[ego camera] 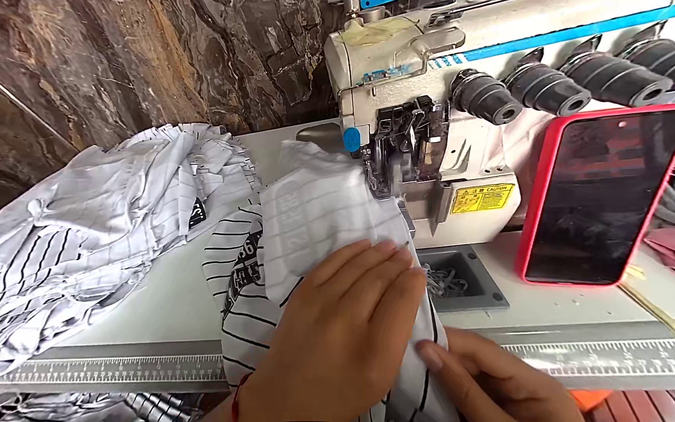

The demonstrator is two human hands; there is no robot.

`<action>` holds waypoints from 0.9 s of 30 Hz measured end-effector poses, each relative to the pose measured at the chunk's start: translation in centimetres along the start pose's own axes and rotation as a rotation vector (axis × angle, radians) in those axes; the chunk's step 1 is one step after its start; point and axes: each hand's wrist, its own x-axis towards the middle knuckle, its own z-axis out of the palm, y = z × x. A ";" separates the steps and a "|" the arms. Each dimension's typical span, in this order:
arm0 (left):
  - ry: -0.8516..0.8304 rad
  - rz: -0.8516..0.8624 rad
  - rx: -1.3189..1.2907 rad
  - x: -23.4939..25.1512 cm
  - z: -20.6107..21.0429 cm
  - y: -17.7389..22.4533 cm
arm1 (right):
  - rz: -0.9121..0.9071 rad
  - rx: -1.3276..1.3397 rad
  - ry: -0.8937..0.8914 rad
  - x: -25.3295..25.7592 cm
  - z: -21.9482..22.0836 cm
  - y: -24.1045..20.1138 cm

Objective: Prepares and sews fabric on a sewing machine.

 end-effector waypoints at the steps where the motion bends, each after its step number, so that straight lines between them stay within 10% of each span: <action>1: 0.010 -0.006 0.020 0.4 0.3 -0.1 | -0.001 -0.019 0.016 0.6 0.1 -0.1; 15: -0.198 -0.301 0.192 1.9 -3.0 -1.4 | 0.136 0.047 0.023 4.2 2.1 1.7; 20: -0.301 -0.164 0.135 2.4 -4.1 -0.7 | 0.182 0.340 -0.063 3.2 8.2 2.5; 27: -0.113 -0.077 -0.282 -1.6 -3.2 -2.4 | 0.052 0.068 -0.008 0.9 3.1 2.2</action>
